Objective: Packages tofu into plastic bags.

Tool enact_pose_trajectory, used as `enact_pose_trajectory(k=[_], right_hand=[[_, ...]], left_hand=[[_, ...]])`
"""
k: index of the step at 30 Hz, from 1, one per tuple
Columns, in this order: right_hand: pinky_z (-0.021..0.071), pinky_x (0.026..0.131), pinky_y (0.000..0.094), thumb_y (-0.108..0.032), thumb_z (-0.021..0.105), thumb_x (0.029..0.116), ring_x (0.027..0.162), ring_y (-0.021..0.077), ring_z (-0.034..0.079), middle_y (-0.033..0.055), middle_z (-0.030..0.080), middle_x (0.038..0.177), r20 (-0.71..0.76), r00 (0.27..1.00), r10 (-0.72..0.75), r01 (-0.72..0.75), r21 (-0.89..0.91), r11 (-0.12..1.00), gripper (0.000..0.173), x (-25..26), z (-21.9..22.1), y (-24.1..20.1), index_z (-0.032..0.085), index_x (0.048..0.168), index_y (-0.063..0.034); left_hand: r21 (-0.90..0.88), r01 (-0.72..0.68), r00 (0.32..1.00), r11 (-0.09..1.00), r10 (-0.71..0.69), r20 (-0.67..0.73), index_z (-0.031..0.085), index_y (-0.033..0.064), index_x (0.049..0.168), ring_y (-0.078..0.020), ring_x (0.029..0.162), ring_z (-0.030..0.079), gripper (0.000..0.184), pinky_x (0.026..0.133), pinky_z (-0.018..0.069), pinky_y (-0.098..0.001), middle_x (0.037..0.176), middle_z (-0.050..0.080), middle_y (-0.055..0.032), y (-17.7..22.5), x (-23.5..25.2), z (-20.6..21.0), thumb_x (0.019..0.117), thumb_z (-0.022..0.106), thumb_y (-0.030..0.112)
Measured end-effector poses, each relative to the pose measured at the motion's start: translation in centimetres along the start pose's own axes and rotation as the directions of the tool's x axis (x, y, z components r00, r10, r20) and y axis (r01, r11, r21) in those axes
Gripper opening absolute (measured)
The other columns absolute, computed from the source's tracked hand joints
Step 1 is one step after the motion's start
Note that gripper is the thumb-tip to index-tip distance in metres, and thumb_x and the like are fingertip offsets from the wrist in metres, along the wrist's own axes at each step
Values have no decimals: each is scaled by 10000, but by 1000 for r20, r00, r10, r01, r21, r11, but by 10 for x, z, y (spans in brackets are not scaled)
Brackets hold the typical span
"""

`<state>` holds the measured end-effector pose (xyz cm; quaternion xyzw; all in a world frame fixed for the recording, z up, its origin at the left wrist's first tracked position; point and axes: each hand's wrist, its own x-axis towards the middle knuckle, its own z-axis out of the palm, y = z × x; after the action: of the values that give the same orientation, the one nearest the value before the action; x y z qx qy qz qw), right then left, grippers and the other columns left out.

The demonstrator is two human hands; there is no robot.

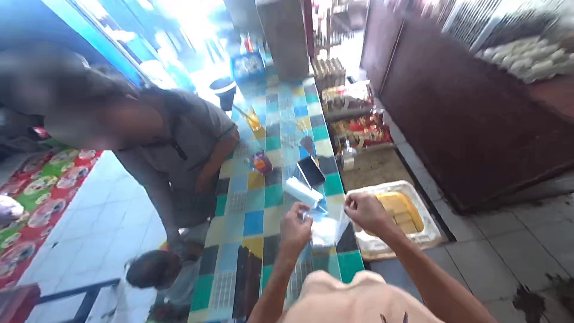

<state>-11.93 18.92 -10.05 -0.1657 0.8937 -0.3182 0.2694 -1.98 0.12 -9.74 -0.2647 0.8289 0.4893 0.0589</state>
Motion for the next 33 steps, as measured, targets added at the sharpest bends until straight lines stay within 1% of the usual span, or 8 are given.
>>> enact_pose_trajectory(k=[7, 12, 15, 18, 22, 24, 28, 33], right_hand=[[575, 753, 381, -128, 443, 1096, 735, 187, 671, 152, 701, 985, 236, 969, -72, 22, 207, 978, 331, -24, -17, -4, 640, 1349, -45], [512, 998, 402, -177, 469, 1095, 1061, 266, 662, 221, 670, 1193, 209, 950, -234, 164, 305, 938, 371, -33, -13, 6, 619, 1348, 50], [530, 901, 451, -337, 777, 922, 962, 330, 650, 235, 696, 1043, 0, 930, -367, 366, 83, 927, 480, -35, 0, 13, 724, 1203, 48], [563, 883, 492, -298, 744, 936, 989, 372, 672, 245, 681, 1082, -219, 861, -458, 456, -62, 888, 322, -29, 12, 18, 768, 923, 23], [546, 891, 504, -101, 564, 1039, 929, 368, 692, 250, 705, 1065, -75, 899, -432, 434, 0, 901, 301, -19, 14, 1, 652, 1300, 20], [505, 1004, 502, -55, 463, 1061, 1081, 362, 677, 240, 683, 1245, 58, 917, -395, 393, 36, 919, 437, -12, 15, -2, 554, 1487, -84], [576, 766, 321, -14, 450, 1023, 818, 174, 654, 185, 636, 1101, 56, 931, -361, 316, 376, 871, 285, -14, 29, 0, 694, 1157, 43], [553, 847, 367, -152, 733, 915, 955, 237, 646, 247, 574, 1293, 56, 932, -359, 299, 442, 845, 590, -24, 45, -9, 519, 1421, 64]], left_hand=[[24, 13, 999, 1000, -14, 32, 677, 10, 1200, -180, 676, 678, 275, 661, 607, -338, 1151, 634, -173, 19, -12, -24, 987, 507, -32], [6, -87, 995, 996, 86, 39, 734, -5, 1047, -178, 882, 725, 255, 850, 585, -365, 1028, 743, -123, 15, -22, -36, 1001, 484, 13], [129, -203, 975, 971, 188, 115, 724, -32, 1125, -263, 980, 703, 213, 916, 558, -425, 1085, 714, -176, 12, -29, -40, 964, 631, 72], [182, -390, 918, 903, 367, 149, 733, -65, 1072, -277, 939, 714, 190, 891, 579, -397, 1030, 712, -204, 1, -31, -38, 913, 706, 34], [258, -511, 858, 820, 504, 97, 796, 51, 937, -254, 913, 693, 86, 842, 570, -414, 963, 706, -139, -1, -21, -35, 892, 724, 44], [235, -506, 862, 830, 479, 162, 798, 56, 971, -299, 999, 662, 104, 910, 535, -458, 1022, 688, -170, 4, -18, -31, 911, 714, 61], [78, -558, 820, 826, 535, 202, 770, -7, 988, -197, 857, 669, 125, 817, 553, -327, 936, 699, -150, 3, -12, -15, 936, 669, 47], [-117, -509, 853, 853, 518, 67, 686, -45, 1073, -105, 762, 706, 185, 749, 588, -259, 875, 730, -95, -2, -6, -1, 901, 697, 21]])
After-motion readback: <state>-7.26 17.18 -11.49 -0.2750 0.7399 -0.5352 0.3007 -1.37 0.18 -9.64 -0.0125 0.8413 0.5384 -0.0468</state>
